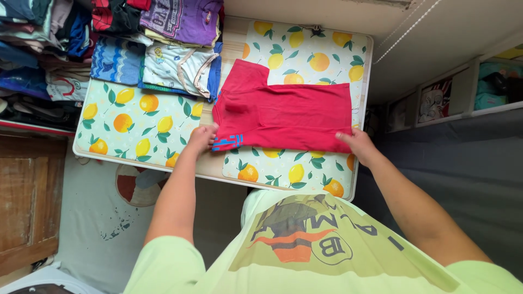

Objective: The person folds several t-shirts one by one on a lemon-patterned folding board and places each folded shirt into a drawer on a nearby chair. The shirts handled include a beige, a white, a pink, and a red t-shirt.

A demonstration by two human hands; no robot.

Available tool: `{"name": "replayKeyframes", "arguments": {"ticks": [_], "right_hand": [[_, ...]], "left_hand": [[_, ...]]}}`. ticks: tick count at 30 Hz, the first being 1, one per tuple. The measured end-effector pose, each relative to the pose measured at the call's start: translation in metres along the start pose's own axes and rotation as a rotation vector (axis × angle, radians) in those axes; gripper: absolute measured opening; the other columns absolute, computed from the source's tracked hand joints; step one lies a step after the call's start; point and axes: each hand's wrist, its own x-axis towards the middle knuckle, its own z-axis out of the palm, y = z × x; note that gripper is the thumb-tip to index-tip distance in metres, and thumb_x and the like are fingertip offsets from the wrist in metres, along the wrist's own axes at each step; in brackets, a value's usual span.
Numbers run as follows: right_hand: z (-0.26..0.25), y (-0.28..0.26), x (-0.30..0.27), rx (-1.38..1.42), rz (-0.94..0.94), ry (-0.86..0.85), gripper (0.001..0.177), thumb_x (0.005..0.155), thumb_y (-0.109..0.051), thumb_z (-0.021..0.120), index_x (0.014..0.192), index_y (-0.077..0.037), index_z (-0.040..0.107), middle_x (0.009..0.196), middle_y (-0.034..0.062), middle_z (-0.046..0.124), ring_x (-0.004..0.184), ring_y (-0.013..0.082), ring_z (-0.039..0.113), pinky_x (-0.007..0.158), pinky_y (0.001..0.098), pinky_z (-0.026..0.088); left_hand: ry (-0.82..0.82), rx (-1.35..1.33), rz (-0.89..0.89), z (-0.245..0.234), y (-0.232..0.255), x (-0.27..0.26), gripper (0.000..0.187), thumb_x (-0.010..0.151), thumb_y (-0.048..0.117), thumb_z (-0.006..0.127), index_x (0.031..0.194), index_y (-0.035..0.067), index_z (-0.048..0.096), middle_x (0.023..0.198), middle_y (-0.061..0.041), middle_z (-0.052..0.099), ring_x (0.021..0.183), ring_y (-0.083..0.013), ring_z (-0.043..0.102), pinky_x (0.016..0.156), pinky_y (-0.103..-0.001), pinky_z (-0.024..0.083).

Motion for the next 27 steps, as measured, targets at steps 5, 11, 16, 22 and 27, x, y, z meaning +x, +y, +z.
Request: {"name": "replayKeyframes", "arguments": {"ticks": [5,11,16,22,27], "right_hand": [[0.011,0.004,-0.006,0.061,-0.105,0.064,0.032,0.096,-0.014,0.067,0.125,-0.001,0.064,0.111,0.009,0.075,0.096,0.0134,0.071,0.085,0.0272,0.056],[0.021,0.015,-0.005,-0.085,-0.344,0.231,0.025,0.099,-0.015,0.068,0.12,-0.002,0.066,0.105,0.0106,0.076,0.092,0.0142,0.07,0.082,0.0281,0.056],[0.028,0.009,-0.019,-0.344,-0.495,0.394,0.025,0.101,-0.024,0.07,0.118,-0.006,0.069,0.103,0.0149,0.076,0.094,0.0252,0.073,0.083,0.0345,0.056],[0.03,-0.008,-0.026,-0.522,-0.416,0.526,0.037,0.098,-0.034,0.073,0.125,-0.01,0.067,0.105,0.0191,0.073,0.097,0.0368,0.07,0.081,0.0421,0.055],[0.043,-0.003,-0.026,-0.502,-0.307,0.679,0.043,0.094,-0.036,0.074,0.128,-0.012,0.063,0.105,0.0144,0.072,0.099,0.0357,0.068,0.086,0.0448,0.052]], "left_hand": [[0.049,0.413,0.406,-0.001,-0.026,-0.013,0.049,0.081,0.021,0.08,0.124,0.007,0.062,0.091,-0.005,0.069,0.082,-0.014,0.066,0.077,-0.03,0.054],[0.196,0.452,0.446,0.009,-0.021,-0.044,0.03,0.098,0.021,0.062,0.125,0.01,0.062,0.097,-0.007,0.07,0.082,-0.023,0.068,0.078,-0.035,0.054],[0.312,0.73,0.872,0.021,-0.023,-0.065,0.029,0.103,0.012,0.056,0.132,0.009,0.056,0.118,-0.018,0.065,0.102,-0.0402,0.064,0.083,-0.047,0.052],[0.334,0.909,1.032,0.019,-0.042,-0.084,0.041,0.094,0.012,0.061,0.134,0.008,0.053,0.112,-0.015,0.064,0.104,-0.0375,0.062,0.092,-0.048,0.047],[0.484,0.842,0.915,0.035,-0.052,-0.088,0.044,0.092,0.012,0.064,0.134,0.008,0.054,0.117,-0.013,0.064,0.112,-0.0356,0.06,0.097,-0.049,0.045]]}}
